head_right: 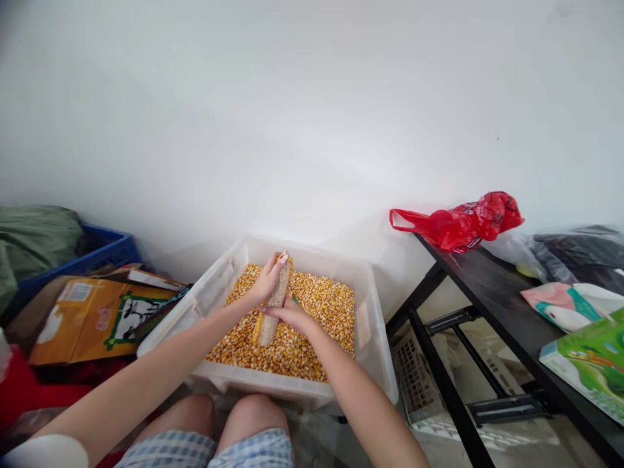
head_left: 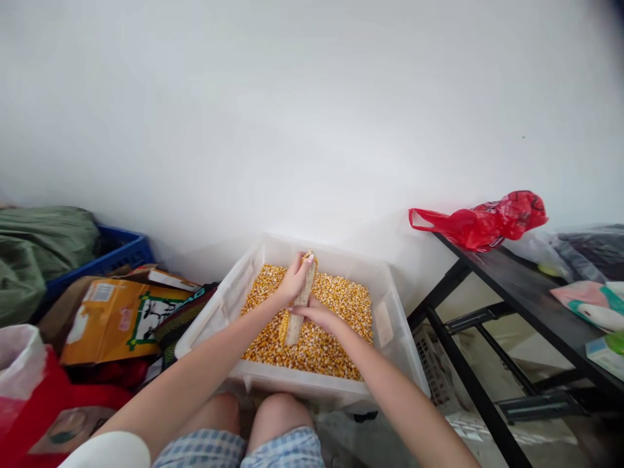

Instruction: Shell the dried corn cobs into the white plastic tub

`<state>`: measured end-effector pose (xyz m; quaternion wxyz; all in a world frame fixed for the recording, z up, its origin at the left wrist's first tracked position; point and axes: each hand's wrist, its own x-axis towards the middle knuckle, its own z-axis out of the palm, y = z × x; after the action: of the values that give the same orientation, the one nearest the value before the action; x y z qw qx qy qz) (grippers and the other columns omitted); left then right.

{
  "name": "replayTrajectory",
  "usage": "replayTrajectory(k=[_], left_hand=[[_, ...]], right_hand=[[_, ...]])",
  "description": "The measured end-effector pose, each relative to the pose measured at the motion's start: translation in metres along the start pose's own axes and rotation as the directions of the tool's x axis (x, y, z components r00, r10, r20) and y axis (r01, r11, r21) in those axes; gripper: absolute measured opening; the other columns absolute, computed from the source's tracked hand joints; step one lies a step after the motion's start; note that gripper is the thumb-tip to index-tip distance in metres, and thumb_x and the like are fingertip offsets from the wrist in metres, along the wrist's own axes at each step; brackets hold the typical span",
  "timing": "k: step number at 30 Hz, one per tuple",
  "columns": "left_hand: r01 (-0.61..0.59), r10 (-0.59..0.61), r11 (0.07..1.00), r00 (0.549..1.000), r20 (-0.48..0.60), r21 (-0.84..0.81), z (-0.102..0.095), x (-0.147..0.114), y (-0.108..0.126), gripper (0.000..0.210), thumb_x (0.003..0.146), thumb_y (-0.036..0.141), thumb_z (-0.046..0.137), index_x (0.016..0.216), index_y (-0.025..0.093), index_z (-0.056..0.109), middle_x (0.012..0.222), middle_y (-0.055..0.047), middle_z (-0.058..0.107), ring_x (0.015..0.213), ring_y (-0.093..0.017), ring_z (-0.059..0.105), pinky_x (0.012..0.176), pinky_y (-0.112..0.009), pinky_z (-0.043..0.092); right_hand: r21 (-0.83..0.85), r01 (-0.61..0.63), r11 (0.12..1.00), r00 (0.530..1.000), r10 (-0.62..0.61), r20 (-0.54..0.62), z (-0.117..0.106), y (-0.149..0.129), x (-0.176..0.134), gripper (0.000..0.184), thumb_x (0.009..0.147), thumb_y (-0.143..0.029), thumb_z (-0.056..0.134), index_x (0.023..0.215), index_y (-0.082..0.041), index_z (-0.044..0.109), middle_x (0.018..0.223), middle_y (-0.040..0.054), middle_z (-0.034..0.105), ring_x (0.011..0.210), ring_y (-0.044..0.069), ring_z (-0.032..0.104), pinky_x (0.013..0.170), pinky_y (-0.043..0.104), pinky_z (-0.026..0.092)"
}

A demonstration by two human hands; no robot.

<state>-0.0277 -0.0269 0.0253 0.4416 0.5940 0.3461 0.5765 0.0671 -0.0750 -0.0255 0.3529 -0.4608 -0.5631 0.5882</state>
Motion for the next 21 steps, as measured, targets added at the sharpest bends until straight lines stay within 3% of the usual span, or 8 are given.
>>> replayTrajectory(k=[3,5,8,10,16,19,21], left_hand=[[0.008,-0.006,0.996,1.000,0.030,-0.093,-0.003,0.005,0.000,0.028,0.076,0.038,0.045,0.094,0.020,0.056,0.092,-0.002,0.058,0.092,-0.017,0.050,0.083,-0.024,0.035],[0.083,-0.074,0.985,0.995,0.066,-0.152,-0.006,0.010,0.000,0.031,0.076,0.041,0.042,0.088,0.018,0.057,0.087,-0.004,0.059,0.084,-0.017,0.052,0.078,-0.026,0.038],[0.178,-0.173,0.979,0.983,0.057,-0.096,-0.011,0.014,-0.003,0.033,0.074,0.048,0.043,0.080,0.017,0.054,0.071,-0.003,0.056,0.068,-0.016,0.052,0.064,-0.025,0.039],[0.174,-0.173,0.984,0.983,0.054,-0.024,-0.012,0.015,-0.006,0.033,0.074,0.050,0.044,0.077,0.017,0.050,0.067,-0.001,0.052,0.064,-0.014,0.049,0.061,-0.024,0.038],[0.033,-0.045,0.993,0.994,0.102,0.117,-0.014,0.012,-0.007,0.029,0.077,0.046,0.044,0.087,0.019,0.045,0.072,0.002,0.044,0.071,-0.012,0.044,0.070,-0.023,0.037],[0.058,-0.072,0.994,0.983,0.169,0.087,-0.015,0.012,-0.003,0.031,0.076,0.045,0.046,0.094,0.019,0.045,0.077,0.001,0.046,0.076,-0.013,0.046,0.072,-0.024,0.037],[0.105,-0.105,0.994,0.968,0.226,0.012,-0.015,0.013,-0.003,0.035,0.076,0.046,0.045,0.100,0.020,0.045,0.082,0.000,0.050,0.079,-0.014,0.048,0.071,-0.025,0.038]], right_hand=[[-0.023,0.006,1.000,1.000,-0.006,0.006,-0.003,0.003,0.002,0.049,0.061,-0.039,0.066,0.104,-0.024,0.047,0.098,0.0021,0.057,0.089,0.020,0.054,0.070,0.033,0.046],[-0.097,0.044,0.994,0.999,-0.045,-0.006,-0.007,0.007,0.006,0.049,0.061,-0.040,0.065,0.104,-0.022,0.048,0.098,0.0030,0.057,0.090,0.020,0.054,0.074,0.033,0.045],[-0.264,0.133,0.955,0.988,-0.150,-0.045,-0.013,0.013,0.012,0.051,0.059,-0.039,0.066,0.104,-0.020,0.049,0.100,0.0041,0.057,0.091,0.020,0.053,0.081,0.034,0.042],[-0.334,0.158,0.929,0.981,-0.186,-0.054,-0.017,0.016,0.014,0.053,0.059,-0.038,0.067,0.106,-0.020,0.048,0.101,0.0039,0.057,0.091,0.020,0.052,0.082,0.034,0.041],[-0.310,0.082,0.947,0.997,-0.082,0.014,-0.020,0.014,0.009,0.047,0.060,-0.041,0.065,0.098,-0.018,0.051,0.092,0.0036,0.058,0.083,0.018,0.054,0.071,0.030,0.044],[-0.248,0.000,0.969,0.999,0.010,0.040,-0.021,0.010,0.005,0.052,0.060,-0.044,0.065,0.103,-0.019,0.048,0.091,0.0041,0.058,0.078,0.018,0.055,0.063,0.028,0.045],[-0.246,0.002,0.969,0.999,0.006,0.033,-0.022,0.008,0.005,0.051,0.061,-0.044,0.064,0.103,-0.019,0.049,0.093,0.0045,0.058,0.079,0.018,0.055,0.063,0.028,0.045]])
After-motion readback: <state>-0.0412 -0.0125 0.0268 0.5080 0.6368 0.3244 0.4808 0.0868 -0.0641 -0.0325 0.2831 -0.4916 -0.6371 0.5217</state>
